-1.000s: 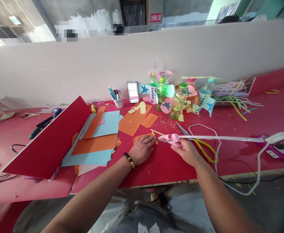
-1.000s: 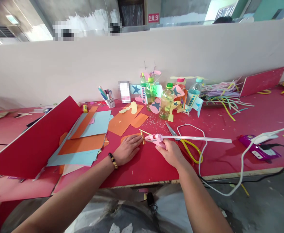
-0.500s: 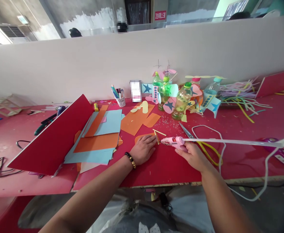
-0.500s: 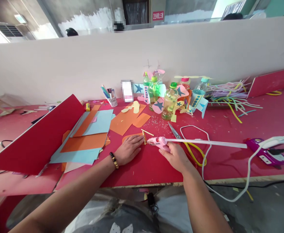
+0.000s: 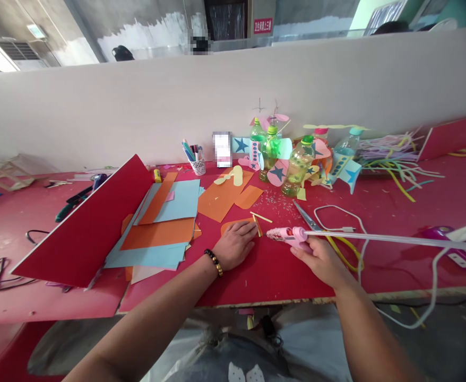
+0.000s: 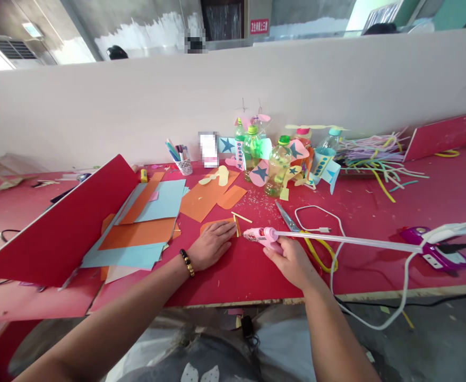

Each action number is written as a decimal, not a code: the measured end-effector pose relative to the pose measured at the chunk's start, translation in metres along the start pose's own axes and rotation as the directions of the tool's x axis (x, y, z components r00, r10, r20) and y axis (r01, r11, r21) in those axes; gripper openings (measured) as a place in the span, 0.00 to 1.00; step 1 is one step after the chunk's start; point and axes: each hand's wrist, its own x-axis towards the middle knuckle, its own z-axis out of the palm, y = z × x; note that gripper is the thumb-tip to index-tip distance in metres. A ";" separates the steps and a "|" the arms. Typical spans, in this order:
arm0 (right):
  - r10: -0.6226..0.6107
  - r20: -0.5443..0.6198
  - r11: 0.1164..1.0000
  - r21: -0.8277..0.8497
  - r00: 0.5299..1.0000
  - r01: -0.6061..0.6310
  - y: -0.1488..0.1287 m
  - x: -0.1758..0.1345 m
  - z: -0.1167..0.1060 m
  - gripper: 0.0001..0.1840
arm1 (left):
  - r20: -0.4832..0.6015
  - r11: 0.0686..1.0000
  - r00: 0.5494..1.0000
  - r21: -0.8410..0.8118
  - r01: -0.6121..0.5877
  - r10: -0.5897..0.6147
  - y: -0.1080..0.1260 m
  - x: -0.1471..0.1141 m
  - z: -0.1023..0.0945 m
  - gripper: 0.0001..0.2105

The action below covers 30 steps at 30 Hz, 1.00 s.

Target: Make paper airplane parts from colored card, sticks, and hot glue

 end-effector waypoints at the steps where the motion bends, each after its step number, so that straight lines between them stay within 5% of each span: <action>1: 0.014 -0.031 1.000 0.013 0.999 -0.014 0.001 0.000 -0.001 0.17 | 0.003 1.000 1.000 0.002 0.000 0.000 0.000 0.000 0.000 0.21; 7: 0.198 -0.132 0.928 0.345 0.971 -0.142 0.014 0.001 -0.003 0.18 | -0.001 1.000 1.000 0.012 0.002 -0.002 0.001 0.000 -0.001 0.21; 15: 0.234 -0.196 0.792 0.607 0.952 -0.070 0.018 0.004 0.001 0.14 | -0.017 1.000 1.000 0.030 0.000 0.000 0.003 0.001 0.001 0.21; 25: 0.370 -0.263 0.817 0.549 0.891 -0.177 0.024 0.015 -0.031 0.17 | -0.020 1.000 1.000 0.022 0.007 -0.006 0.003 0.000 -0.001 0.21; 30: 0.348 -0.426 0.930 0.267 0.835 -0.251 0.043 0.022 -0.064 0.13 | -0.014 1.000 1.000 0.006 0.001 -0.001 0.003 0.000 -0.002 0.21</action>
